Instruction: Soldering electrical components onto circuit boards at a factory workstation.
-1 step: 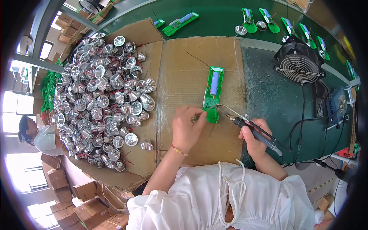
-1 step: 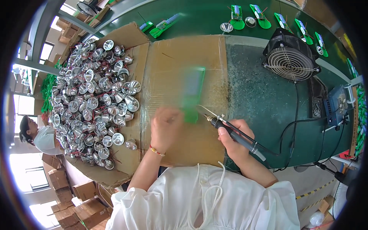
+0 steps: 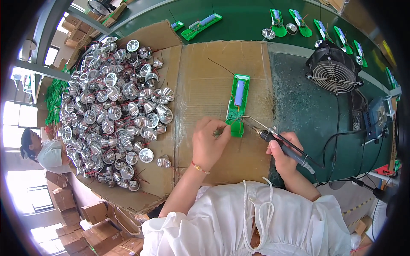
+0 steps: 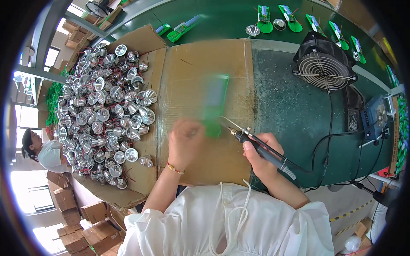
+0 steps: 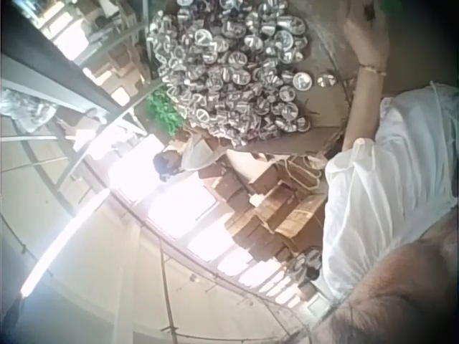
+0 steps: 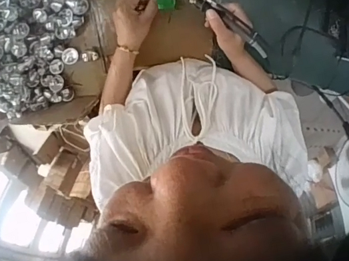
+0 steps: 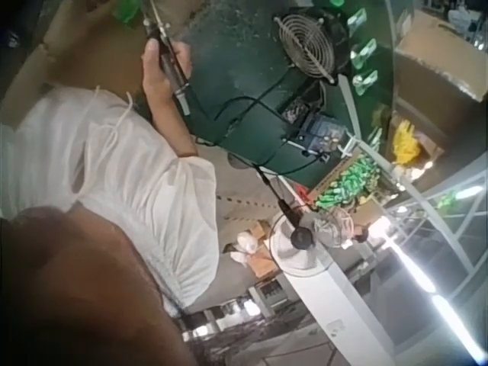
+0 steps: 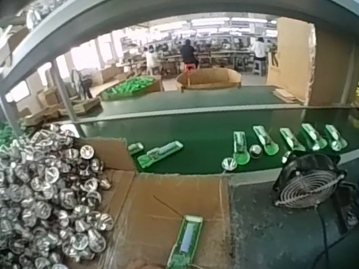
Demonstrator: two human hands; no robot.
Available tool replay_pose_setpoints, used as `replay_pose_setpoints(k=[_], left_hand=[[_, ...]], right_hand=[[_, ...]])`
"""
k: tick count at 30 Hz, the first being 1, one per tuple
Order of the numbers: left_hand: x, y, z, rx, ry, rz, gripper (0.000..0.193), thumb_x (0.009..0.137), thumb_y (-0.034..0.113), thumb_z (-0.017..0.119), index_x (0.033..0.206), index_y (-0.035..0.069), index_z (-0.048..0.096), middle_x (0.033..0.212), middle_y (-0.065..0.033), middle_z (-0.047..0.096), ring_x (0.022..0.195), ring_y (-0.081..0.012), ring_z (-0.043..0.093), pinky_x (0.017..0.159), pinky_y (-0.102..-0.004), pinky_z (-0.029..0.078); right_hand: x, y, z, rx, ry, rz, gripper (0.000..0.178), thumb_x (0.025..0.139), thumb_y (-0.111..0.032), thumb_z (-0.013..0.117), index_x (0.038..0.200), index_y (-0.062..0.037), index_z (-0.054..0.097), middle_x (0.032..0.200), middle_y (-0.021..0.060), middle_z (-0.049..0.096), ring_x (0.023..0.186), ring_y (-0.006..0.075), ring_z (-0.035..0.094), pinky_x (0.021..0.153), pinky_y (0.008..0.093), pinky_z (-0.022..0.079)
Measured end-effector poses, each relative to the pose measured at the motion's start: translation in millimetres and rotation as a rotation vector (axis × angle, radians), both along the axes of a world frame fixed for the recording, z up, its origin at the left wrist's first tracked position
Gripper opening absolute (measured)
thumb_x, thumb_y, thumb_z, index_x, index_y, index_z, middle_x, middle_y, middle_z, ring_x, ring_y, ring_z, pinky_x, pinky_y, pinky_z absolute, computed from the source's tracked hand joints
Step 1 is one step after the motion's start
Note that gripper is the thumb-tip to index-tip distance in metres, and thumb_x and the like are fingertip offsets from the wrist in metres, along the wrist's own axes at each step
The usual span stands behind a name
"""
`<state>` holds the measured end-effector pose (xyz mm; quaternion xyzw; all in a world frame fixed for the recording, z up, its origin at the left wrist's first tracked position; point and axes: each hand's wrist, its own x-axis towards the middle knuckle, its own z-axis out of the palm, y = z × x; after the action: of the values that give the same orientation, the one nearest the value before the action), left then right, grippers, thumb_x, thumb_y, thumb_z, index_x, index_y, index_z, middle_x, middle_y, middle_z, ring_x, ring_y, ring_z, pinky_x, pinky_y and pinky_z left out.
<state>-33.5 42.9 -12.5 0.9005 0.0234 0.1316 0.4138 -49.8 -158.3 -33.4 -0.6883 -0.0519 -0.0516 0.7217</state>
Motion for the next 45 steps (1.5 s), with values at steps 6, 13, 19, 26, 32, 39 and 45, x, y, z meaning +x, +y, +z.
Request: replay_pose_setpoints(k=[6, 13, 19, 26, 32, 39, 45], left_hand=[[2, 1, -2, -0.034, 0.040, 0.012, 0.004, 0.068, 0.005, 0.063, 0.067, 0.003, 0.059, 0.072, -0.0083, 0.057, 0.067, -0.0234, 0.053, 0.062, -0.0332, 0.042], [2, 1, -2, -0.112, 0.050, 0.013, 0.005, 0.070, 0.005, 0.062, 0.068, 0.002, 0.058, 0.070, -0.0085, 0.056, 0.063, -0.0204, 0.054, 0.058, -0.0308, 0.043], [2, 1, -2, -0.118, 0.047, 0.008, 0.006, 0.070, 0.005, 0.062, 0.068, 0.001, 0.059, 0.070, -0.0090, 0.055, 0.060, -0.0194, 0.054, 0.057, -0.0295, 0.044], [3, 1, -1, -0.124, 0.046, 0.015, 0.006, 0.070, 0.004, 0.061, 0.067, 0.000, 0.058, 0.069, -0.0091, 0.055, 0.059, -0.0189, 0.054, 0.056, -0.0295, 0.044], [4, -1, -1, -0.117, 0.050, 0.014, 0.005, 0.070, 0.004, 0.061, 0.067, 0.000, 0.059, 0.069, -0.0092, 0.056, 0.059, -0.0183, 0.055, 0.055, -0.0284, 0.045], [4, -2, -1, -0.085, 0.071, 0.029, 0.005, 0.070, 0.005, 0.061, 0.068, 0.000, 0.059, 0.070, -0.0097, 0.056, 0.059, -0.0184, 0.058, 0.054, -0.0274, 0.046], [2, -6, 9, -0.130, 0.098, 0.107, 0.008, 0.068, 0.007, 0.064, 0.071, 0.001, 0.060, 0.078, -0.0117, 0.061, 0.063, -0.0198, 0.061, 0.055, -0.0281, 0.047]], right_hand=[[2, 4, 3, -0.047, 0.010, 0.008, 0.014, 0.078, -0.004, 0.059, 0.083, 0.0021, 0.048, 0.066, 0.0086, 0.055, 0.051, 0.0104, 0.054, 0.047, 0.0225, 0.046], [3, 7, 3, -0.068, 0.013, -0.005, 0.013, 0.078, -0.005, 0.060, 0.082, 0.0018, 0.049, 0.065, 0.0079, 0.055, 0.051, 0.0097, 0.054, 0.046, 0.0216, 0.046], [3, 7, 5, -0.090, -0.001, -0.001, 0.013, 0.078, -0.005, 0.059, 0.081, 0.0015, 0.049, 0.064, 0.0075, 0.055, 0.050, 0.0098, 0.054, 0.046, 0.0218, 0.045], [1, 8, 6, 0.040, 0.025, -0.069, 0.016, 0.078, -0.006, 0.062, 0.083, 0.0022, 0.049, 0.067, 0.0099, 0.057, 0.052, 0.0109, 0.056, 0.047, 0.0228, 0.045], [1, 1, 7, 0.065, 0.023, -0.056, 0.016, 0.079, -0.004, 0.060, 0.085, 0.0018, 0.046, 0.067, 0.0098, 0.056, 0.053, 0.0119, 0.055, 0.049, 0.0232, 0.045], [0, -16, 11, 0.117, 0.043, -0.084, 0.015, 0.080, -0.005, 0.058, 0.085, 0.0017, 0.046, 0.066, 0.0095, 0.055, 0.052, 0.0119, 0.054, 0.049, 0.0238, 0.045], [-3, -41, 5, 0.115, 0.055, -0.156, 0.015, 0.080, -0.005, 0.057, 0.086, 0.0021, 0.046, 0.066, 0.0092, 0.054, 0.052, 0.0109, 0.053, 0.047, 0.0223, 0.044]])
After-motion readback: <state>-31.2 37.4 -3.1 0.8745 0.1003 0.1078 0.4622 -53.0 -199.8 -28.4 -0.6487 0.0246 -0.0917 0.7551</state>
